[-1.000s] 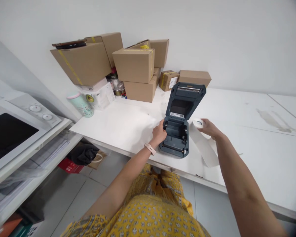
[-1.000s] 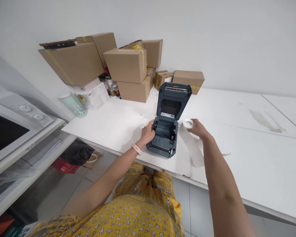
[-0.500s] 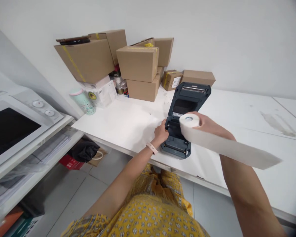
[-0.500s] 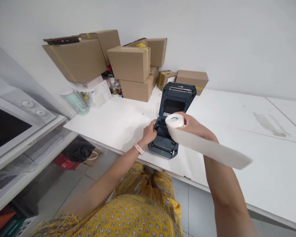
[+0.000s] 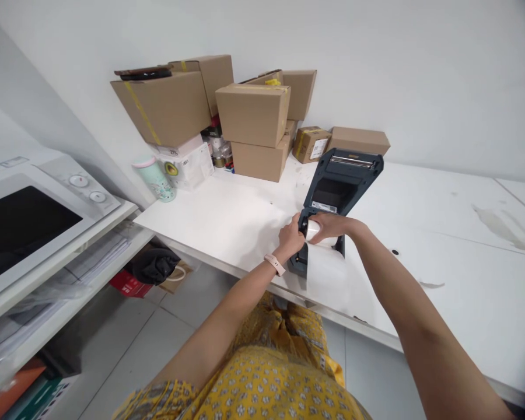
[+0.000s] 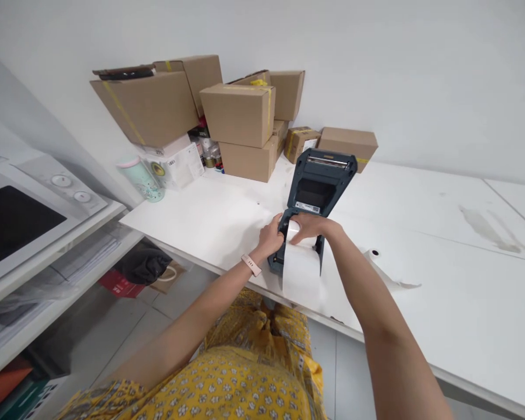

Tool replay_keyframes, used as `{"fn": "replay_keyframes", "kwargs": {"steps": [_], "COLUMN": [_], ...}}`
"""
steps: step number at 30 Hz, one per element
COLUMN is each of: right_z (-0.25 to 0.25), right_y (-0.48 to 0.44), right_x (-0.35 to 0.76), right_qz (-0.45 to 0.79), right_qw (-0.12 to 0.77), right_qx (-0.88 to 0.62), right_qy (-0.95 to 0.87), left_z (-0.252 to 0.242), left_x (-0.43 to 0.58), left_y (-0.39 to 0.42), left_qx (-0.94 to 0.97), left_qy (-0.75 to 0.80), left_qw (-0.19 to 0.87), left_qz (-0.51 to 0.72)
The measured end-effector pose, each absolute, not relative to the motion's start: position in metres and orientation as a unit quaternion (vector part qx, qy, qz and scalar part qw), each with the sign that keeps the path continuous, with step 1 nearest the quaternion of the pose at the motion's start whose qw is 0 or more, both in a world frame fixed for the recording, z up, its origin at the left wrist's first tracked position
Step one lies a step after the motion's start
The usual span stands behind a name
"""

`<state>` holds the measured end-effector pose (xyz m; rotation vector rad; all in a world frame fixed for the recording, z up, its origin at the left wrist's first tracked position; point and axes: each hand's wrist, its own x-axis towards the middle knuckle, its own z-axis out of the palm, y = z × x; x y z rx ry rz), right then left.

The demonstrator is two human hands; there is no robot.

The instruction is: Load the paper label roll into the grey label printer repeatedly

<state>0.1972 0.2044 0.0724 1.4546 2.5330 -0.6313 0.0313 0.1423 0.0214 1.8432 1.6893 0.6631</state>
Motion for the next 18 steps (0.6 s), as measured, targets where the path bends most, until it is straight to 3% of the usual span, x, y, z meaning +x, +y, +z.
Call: {"fn": "replay_keyframes", "kwargs": {"steps": [8, 14, 18], "right_z": [0.054, 0.053, 0.040], "right_y": [0.185, 0.119, 0.081], "right_x": [0.201, 0.203, 0.200], "right_qz": [-0.171, -0.203, -0.199], "right_qw": [-0.005, -0.240, -0.237], "right_qx": [0.519, 0.458, 0.449], "right_qy": [0.837, 0.832, 0.838], "left_z": [0.019, 0.012, 0.005], "left_x": [0.031, 0.030, 0.030], "left_y": [0.143, 0.145, 0.148], "left_qx": [0.678, 0.650, 0.631], "left_qy": [0.614, 0.603, 0.588], "left_qw": [0.291, 0.331, 0.364], "left_qz": [0.280, 0.323, 0.351]}}
